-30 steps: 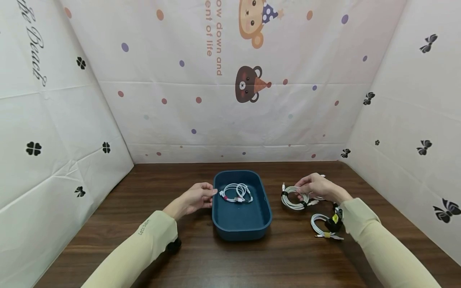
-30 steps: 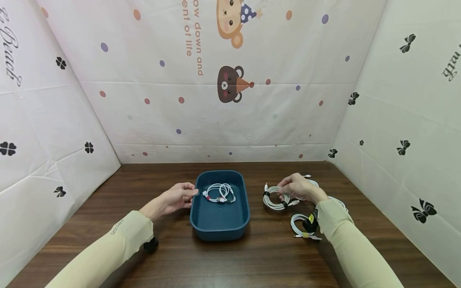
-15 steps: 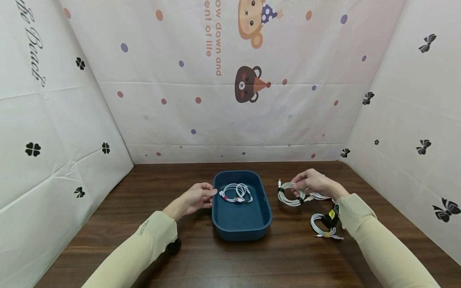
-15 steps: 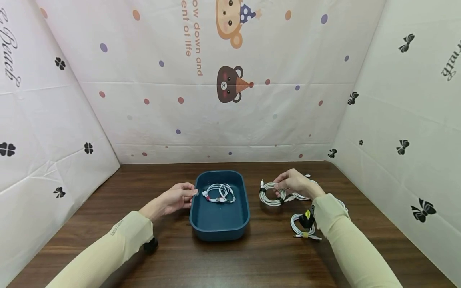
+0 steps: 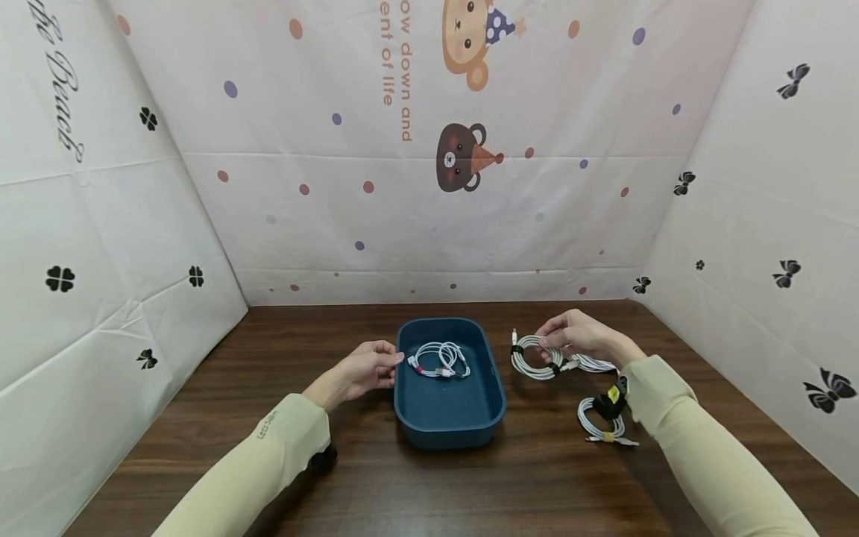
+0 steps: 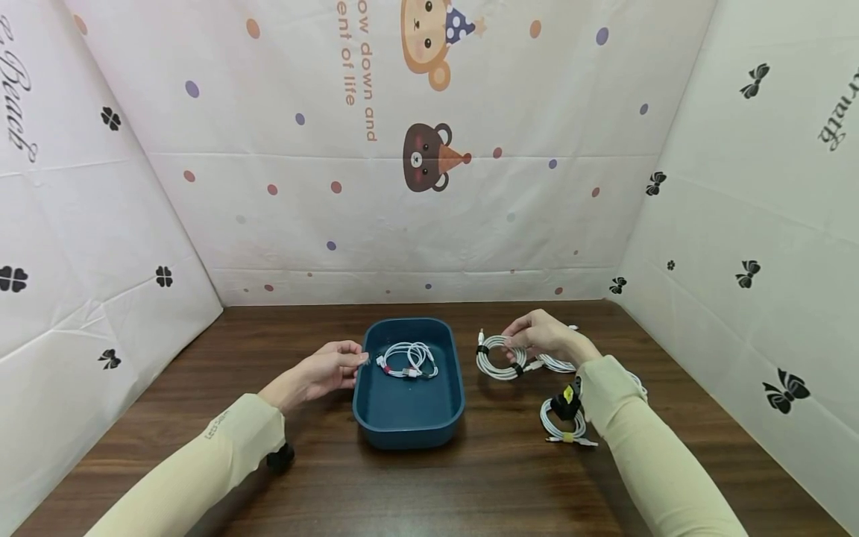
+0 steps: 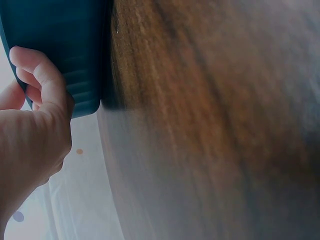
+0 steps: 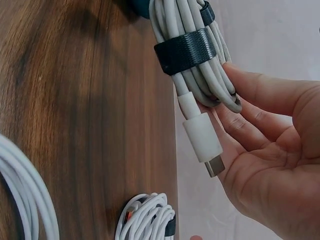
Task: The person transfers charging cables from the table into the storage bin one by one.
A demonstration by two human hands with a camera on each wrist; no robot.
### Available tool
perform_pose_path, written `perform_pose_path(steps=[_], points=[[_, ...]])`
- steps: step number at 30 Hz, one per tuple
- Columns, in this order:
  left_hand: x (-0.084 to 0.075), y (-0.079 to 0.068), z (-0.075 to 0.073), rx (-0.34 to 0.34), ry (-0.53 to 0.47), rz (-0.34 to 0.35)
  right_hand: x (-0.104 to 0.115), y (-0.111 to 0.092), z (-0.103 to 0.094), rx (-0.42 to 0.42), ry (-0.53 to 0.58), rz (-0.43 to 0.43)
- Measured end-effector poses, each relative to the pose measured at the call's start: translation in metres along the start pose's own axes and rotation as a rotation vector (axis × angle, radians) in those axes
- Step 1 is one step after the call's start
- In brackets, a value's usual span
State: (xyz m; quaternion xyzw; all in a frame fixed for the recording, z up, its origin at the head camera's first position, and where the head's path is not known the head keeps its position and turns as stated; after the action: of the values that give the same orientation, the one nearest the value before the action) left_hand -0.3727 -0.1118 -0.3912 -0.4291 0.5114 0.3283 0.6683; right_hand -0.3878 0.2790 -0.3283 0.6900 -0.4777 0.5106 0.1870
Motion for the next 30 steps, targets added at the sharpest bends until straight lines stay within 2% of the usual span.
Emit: perform_pose_path(steps=[30], points=[[0.001,0.000,0.000,-0.028,0.001,-0.020,0.021,0.013,0.014,0.048,0.052,-0.024]])
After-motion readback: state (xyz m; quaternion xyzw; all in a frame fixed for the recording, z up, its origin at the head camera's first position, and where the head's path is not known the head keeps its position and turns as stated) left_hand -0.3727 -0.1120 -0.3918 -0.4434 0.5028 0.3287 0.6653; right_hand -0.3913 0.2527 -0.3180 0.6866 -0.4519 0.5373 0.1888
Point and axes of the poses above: each hand's wrist, its own y-axis towards the middle knuckle, its own z-axis out of the palm, x = y × z, the point moved 3 cm from there along y, towards the middle knuckle, and after that the axes turned 3 degrees about x, right-handed, at the moved point
